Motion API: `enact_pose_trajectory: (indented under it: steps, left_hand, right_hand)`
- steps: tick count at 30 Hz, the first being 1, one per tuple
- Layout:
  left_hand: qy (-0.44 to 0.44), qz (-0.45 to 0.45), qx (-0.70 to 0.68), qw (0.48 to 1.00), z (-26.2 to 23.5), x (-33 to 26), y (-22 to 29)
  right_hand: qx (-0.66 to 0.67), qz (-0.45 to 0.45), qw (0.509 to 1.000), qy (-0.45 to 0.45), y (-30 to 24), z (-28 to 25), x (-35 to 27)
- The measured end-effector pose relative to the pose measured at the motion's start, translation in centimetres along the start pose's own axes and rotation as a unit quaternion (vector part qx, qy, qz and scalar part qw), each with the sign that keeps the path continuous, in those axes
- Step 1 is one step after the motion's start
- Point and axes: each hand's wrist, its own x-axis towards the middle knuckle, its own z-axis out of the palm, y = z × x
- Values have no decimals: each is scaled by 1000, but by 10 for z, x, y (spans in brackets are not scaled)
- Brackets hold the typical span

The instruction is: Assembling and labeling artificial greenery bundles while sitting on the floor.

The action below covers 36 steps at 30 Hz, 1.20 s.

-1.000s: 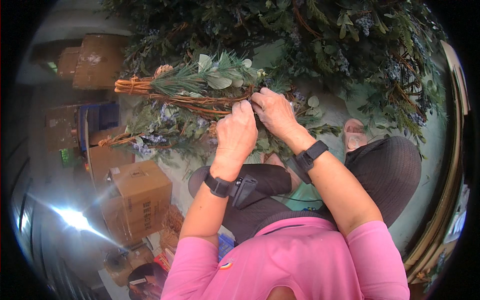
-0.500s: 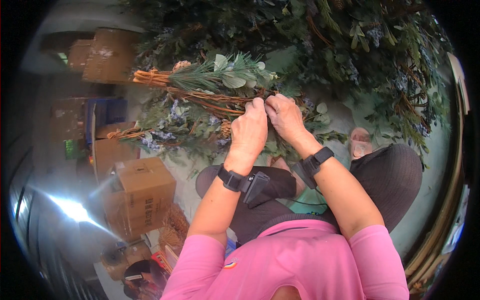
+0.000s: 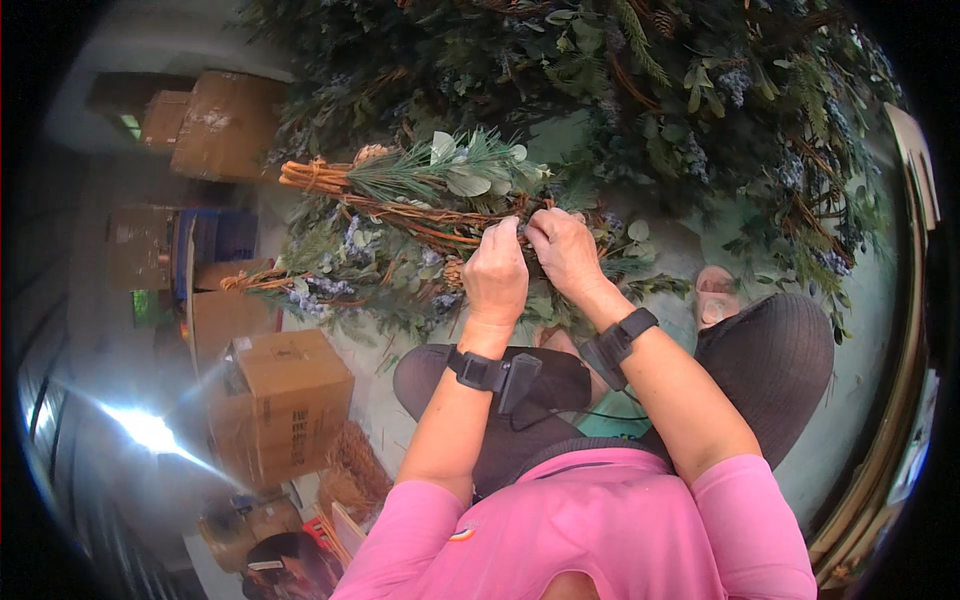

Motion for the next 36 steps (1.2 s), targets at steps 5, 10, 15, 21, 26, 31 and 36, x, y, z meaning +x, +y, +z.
enact_pose_trajectory:
  steps: [5,10,15,21,26,31,36]
  left_hand:
    - [52,54,-13,997,-12,-7,2]
    - [-154,24,96,983,-33,3,18]
    - [-300,-2,159,941,-38,21,22]
    - [-278,44,149,948,-25,23,8]
    - [-181,25,93,979,-11,11,2]
    - [-39,0,20,999,4,2,-4]
    - [101,-30,-151,983,11,-2,-5]
  right_hand:
    - [4,-12,1000,14,2,-2,-1]
    - [-50,-54,997,27,-2,-2,0]
    - [-85,-69,994,18,-5,-7,1]
    - [-71,-55,996,10,0,-2,2]
    - [-47,-47,998,7,-2,0,4]
    - [58,9,998,32,-3,5,4]
    - [183,93,974,91,-2,8,1]
